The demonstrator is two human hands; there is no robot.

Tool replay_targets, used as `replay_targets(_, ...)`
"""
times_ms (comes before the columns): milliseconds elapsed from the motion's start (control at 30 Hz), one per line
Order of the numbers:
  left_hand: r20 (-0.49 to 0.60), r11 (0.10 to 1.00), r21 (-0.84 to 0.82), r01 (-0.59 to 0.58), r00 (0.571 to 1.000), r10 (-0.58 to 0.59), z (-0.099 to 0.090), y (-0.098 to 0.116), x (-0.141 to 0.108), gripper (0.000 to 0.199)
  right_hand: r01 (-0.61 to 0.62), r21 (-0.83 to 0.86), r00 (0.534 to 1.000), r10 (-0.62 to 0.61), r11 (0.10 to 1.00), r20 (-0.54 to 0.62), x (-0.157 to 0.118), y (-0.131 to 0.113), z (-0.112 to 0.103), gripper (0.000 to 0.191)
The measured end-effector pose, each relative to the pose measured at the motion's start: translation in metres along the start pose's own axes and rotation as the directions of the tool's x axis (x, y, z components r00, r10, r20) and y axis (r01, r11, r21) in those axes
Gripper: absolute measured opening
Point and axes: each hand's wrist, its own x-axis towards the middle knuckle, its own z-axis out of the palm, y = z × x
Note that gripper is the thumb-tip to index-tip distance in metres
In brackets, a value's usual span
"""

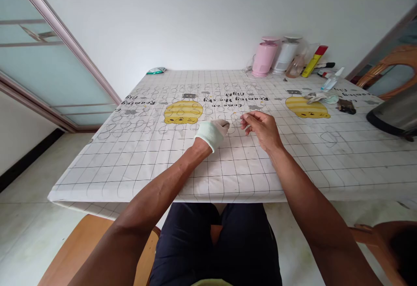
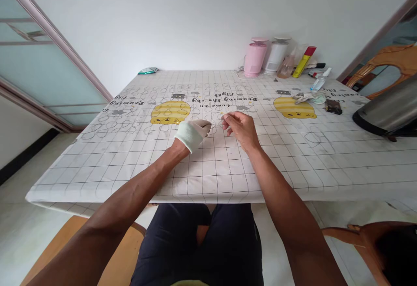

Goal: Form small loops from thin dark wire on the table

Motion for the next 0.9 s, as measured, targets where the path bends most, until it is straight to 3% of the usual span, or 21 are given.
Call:
replay_targets(167, -0.017, 0.973, 0.177, -0.145, 0.988, 0.15, -0.005, -0.004, 0.003, 0.024, -0.055, -0.044, 0.993, 0.06, 0.997, 0.103, 0.001, 0.0, -0.011, 0.033)
replay_targets(333, -0.014, 0.976, 0.127, -0.178, 0.983, 0.181, -0.003, -0.006, 0.002, 0.012, -0.122, -0.087, 0.978, 0.135, 0.989, 0.158, -0.006, -0.002, -0.025, 0.033)
replay_targets(400, -0.081, 0.976, 0.105, -0.193, 0.976, 0.201, -0.003, -0.006, 0.002, 0.011, -0.163, -0.084, 0.98, 0.171, 0.983, 0.103, -0.009, -0.003, -0.04, 0.032)
replay_targets(500, -0.144, 0.967, 0.149, -0.205, 0.963, 0.226, -0.007, -0.005, 0.002, 0.017, -0.236, -0.048, 0.968, 0.23, 0.971, -0.095, -0.011, -0.001, -0.075, 0.029)
replay_targets(667, -0.126, 0.956, 0.231, -0.179, 0.969, 0.212, -0.014, -0.003, 0.002, 0.025, -0.307, 0.123, 0.872, 0.33, 0.944, -0.36, -0.007, 0.016, -0.126, 0.015)
replay_targets(767, -0.137, 0.953, 0.255, -0.164, 0.969, 0.204, -0.015, -0.003, 0.001, 0.025, -0.361, 0.164, 0.821, 0.396, 0.918, -0.412, -0.001, 0.025, -0.13, 0.016)
replay_targets(900, -0.159, 0.945, 0.28, -0.171, 0.962, 0.221, -0.016, -0.002, 0.001, 0.025, -0.404, 0.126, 0.823, 0.42, 0.906, -0.383, 0.006, 0.031, -0.12, 0.021)
